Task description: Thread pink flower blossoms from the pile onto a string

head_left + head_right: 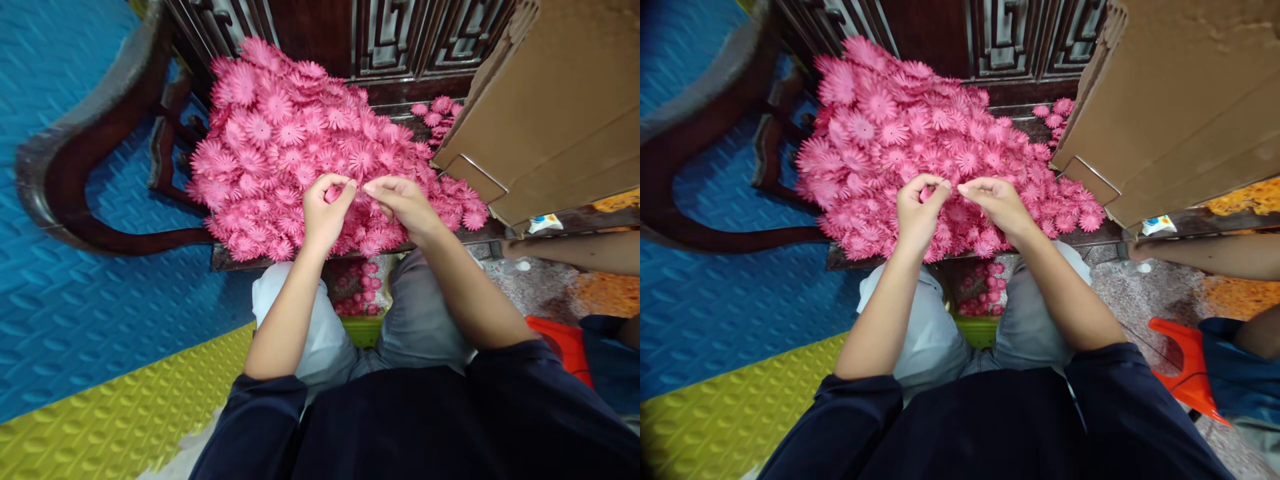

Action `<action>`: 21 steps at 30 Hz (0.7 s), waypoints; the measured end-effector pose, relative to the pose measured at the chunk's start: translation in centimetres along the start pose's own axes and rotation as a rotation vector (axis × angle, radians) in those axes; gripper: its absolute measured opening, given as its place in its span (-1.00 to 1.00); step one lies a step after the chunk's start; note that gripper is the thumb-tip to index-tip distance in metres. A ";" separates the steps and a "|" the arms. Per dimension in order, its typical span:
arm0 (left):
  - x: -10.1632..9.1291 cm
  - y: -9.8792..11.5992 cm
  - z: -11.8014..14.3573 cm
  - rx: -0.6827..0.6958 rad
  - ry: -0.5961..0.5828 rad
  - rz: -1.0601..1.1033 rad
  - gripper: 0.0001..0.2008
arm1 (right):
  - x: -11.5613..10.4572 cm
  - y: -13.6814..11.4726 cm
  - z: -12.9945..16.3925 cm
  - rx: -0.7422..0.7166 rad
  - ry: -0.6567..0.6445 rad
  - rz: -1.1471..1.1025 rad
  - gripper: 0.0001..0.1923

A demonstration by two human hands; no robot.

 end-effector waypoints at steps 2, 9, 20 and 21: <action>0.0 0.4 0.1 0.059 -0.004 -0.086 -0.93 | 0.0 -0.1 0.0 -0.015 0.009 -0.005 -0.59; 0.1 0.6 0.2 0.077 -0.032 -0.109 -0.93 | 0.5 -0.5 0.1 -0.022 0.002 0.042 -0.56; -0.1 -0.7 -0.2 -0.141 0.020 0.248 -0.89 | 0.1 -0.1 -0.1 -0.028 0.021 0.030 -0.69; -0.1 -0.8 -0.2 -0.171 0.028 0.285 -0.89 | 0.1 0.0 -0.1 -0.027 0.024 0.031 -0.71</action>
Point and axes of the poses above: each hand's wrist, its own z-axis away from the middle knuckle, its own x-axis out of the palm, y = z × x, the point moved 6 cm from there along -z, towards the middle knuckle, and after that the axes turned 12 degrees about z, right-handed, at the moved point
